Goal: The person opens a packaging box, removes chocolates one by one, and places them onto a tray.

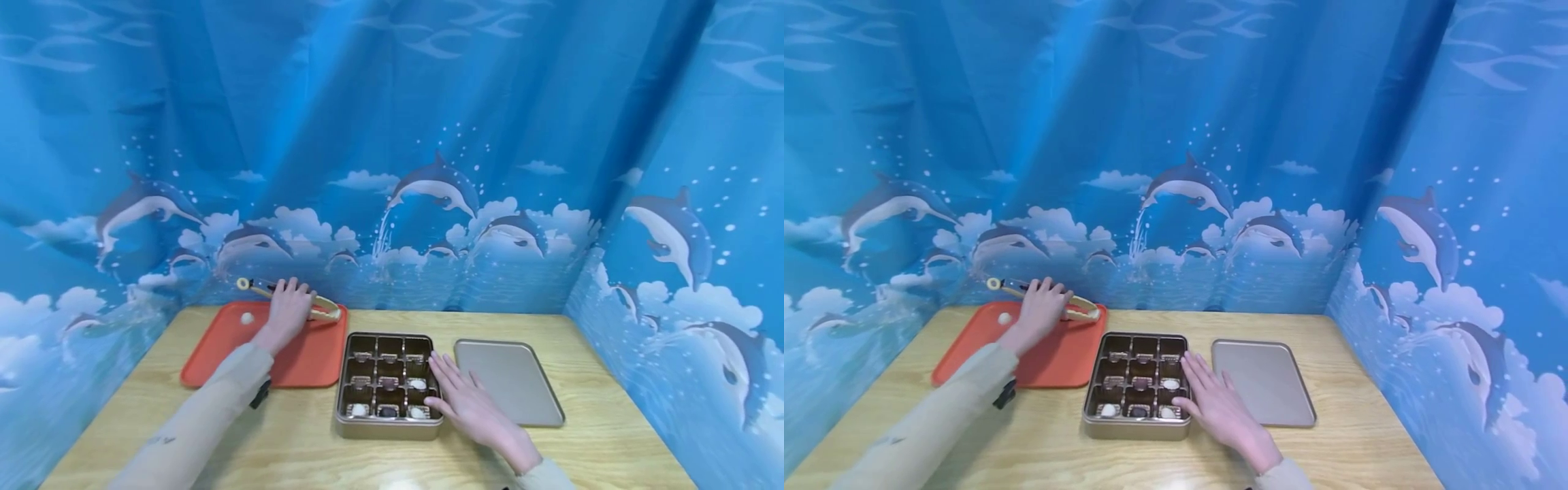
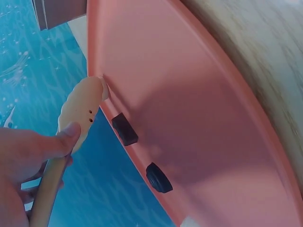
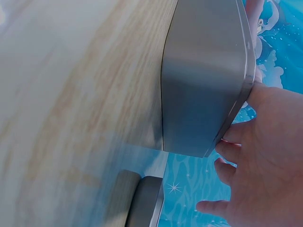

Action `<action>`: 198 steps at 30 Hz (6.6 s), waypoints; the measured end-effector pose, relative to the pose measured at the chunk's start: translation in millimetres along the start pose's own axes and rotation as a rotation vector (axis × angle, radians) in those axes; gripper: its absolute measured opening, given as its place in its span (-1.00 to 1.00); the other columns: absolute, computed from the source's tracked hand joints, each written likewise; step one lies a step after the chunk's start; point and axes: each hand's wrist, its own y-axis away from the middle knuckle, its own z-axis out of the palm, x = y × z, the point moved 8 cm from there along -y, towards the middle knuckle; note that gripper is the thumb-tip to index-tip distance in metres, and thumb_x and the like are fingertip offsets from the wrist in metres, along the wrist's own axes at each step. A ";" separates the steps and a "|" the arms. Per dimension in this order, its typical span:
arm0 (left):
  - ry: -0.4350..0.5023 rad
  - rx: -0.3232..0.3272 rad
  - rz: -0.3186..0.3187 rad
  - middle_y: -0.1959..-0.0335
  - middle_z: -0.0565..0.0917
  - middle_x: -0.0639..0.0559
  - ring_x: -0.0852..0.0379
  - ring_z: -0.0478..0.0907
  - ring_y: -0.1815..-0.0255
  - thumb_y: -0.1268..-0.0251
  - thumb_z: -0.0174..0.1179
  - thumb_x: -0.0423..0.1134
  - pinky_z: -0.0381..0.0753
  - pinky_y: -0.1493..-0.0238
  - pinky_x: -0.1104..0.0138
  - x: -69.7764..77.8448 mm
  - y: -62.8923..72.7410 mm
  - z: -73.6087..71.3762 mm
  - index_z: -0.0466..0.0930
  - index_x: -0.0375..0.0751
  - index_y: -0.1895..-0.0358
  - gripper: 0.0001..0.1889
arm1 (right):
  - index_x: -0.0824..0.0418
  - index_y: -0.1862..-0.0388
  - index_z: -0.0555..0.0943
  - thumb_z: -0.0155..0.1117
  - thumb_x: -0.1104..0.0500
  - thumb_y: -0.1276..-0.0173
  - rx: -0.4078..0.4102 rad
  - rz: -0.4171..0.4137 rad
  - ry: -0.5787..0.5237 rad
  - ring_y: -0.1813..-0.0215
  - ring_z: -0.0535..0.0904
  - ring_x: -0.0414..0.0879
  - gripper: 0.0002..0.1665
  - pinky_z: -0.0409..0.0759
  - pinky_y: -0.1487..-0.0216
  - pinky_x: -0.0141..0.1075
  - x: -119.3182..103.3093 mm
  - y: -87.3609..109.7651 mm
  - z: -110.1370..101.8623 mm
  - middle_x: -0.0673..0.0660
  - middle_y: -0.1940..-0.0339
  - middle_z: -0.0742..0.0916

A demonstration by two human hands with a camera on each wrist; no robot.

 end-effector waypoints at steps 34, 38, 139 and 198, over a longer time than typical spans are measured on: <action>0.246 0.135 0.124 -0.01 0.68 -0.06 -0.08 0.48 0.06 -0.13 0.51 -0.05 0.45 0.05 0.01 23.3 72.9 -89.9 0.62 -0.14 -0.28 -0.38 | 0.22 -0.65 0.01 -0.08 -0.22 -0.60 -0.009 -0.002 -0.009 -0.64 -0.04 0.16 -0.13 -0.11 -0.53 0.26 -4.0 0.1 -0.4 0.12 -0.64 0.05; 0.219 0.204 0.239 0.03 0.69 0.00 -0.05 0.49 0.07 -0.02 0.55 -0.03 0.50 0.04 0.03 42.9 71.2 -102.4 0.67 -0.08 -0.21 -0.38 | 0.22 -0.65 0.00 -0.08 -0.22 -0.60 -0.013 -0.003 -0.010 -0.65 -0.04 0.15 -0.13 -0.10 -0.53 0.27 -3.2 0.5 0.0 0.13 -0.64 0.05; 0.075 0.267 0.378 0.09 0.71 0.18 0.06 0.52 0.02 0.17 0.56 0.04 0.46 -0.06 0.16 105.1 63.3 -108.8 0.75 0.13 -0.05 -0.45 | 0.21 -0.65 0.00 -0.08 -0.23 -0.60 -0.003 -0.011 -0.013 -0.64 -0.06 0.12 -0.13 -0.11 -0.53 0.26 -4.2 0.3 -0.7 0.10 -0.64 0.04; 0.163 -0.051 -0.251 0.11 0.65 -0.36 -0.40 0.44 0.07 -0.12 0.44 -0.29 0.30 0.14 -0.17 -153.3 149.7 -14.9 0.69 -0.37 -0.02 -0.62 | 0.21 -0.65 0.03 -0.07 -0.25 -0.59 0.001 -0.013 -0.012 -0.64 -0.03 0.15 -0.11 -0.06 -0.51 0.30 -4.3 -1.2 -0.6 0.12 -0.64 0.08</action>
